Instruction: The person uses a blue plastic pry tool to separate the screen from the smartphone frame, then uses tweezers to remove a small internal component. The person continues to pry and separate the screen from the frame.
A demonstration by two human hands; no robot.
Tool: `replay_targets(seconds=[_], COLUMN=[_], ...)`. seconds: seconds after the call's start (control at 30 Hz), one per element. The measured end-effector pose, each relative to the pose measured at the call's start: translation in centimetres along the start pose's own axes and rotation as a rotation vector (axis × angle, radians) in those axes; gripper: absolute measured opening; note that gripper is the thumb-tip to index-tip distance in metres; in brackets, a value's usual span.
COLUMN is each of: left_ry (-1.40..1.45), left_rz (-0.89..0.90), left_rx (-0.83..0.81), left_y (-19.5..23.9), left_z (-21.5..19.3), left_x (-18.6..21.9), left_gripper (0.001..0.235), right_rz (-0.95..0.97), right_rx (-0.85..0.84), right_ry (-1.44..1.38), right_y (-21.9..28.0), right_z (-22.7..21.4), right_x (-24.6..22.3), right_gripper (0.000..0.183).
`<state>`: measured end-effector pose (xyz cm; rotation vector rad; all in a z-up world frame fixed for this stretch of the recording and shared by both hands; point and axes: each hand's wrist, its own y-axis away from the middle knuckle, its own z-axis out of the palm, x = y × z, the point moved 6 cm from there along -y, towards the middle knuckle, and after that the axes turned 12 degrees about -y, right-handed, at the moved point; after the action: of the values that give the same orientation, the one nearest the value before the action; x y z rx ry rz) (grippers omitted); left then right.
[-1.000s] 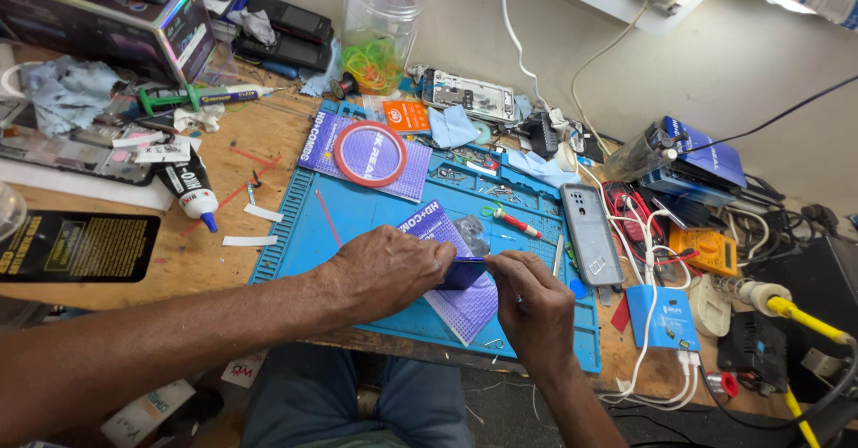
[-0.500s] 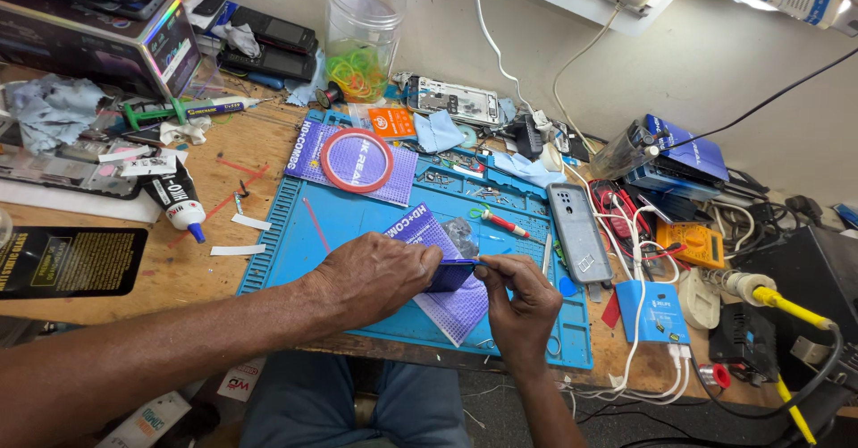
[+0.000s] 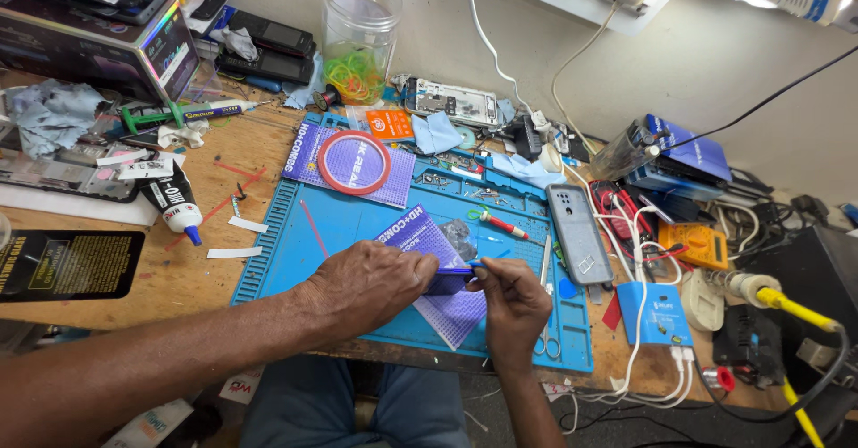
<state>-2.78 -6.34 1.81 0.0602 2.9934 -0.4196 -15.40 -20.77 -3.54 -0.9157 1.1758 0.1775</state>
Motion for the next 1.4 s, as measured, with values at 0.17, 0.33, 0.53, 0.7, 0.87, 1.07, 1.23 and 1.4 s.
replay_targets(seconds=[0.17,0.33,0.53,0.7,0.87,1.07,1.23,1.4], left_ry=[0.226,0.985,1.917,1.900,1.851,1.718,1.544,1.459], left_rz=[-0.130,-0.452,-0.641,-0.757,-0.788,-0.764,-0.767,-0.673], left_rx=[-0.012,0.037,0.300,0.351,0.382,0.459,0.423,0.512], left_y=[0.0,-0.4,-0.5,-0.5,-0.8,-0.8,-0.7,-0.8], left_z=[-0.5,1.0,5.3,5.8,5.1,4.4,3.9,4.2], left_x=[-1.4,-4.4,-0.9,1.0,1.6,2.2,2.4,2.4], left_gripper=[0.014,0.027,0.044,0.046,0.046,0.048,0.053,0.051], right_rz=[0.154,0.226,0.315,0.293,0.311,0.263,0.174,0.160], right_rx=[0.240,0.244,0.146,0.114,0.131,0.178,0.199,0.231], right_ry=[-0.259,-0.182,-0.203,-0.163,-0.100,0.051,0.193,0.142], right_y=[-0.5,-0.5,-0.4,-1.0,-1.2,-1.1,-1.5,-1.5], right_z=[-2.6,-4.1,-1.3,0.8,0.8,0.6,0.8,0.9], right_x=[1.2,-0.5,-2.1,-3.3,-3.9,-4.2,-5.3,-5.2], right_gripper=[0.013,0.024,0.018,0.018,0.018,0.019,0.018,0.019])
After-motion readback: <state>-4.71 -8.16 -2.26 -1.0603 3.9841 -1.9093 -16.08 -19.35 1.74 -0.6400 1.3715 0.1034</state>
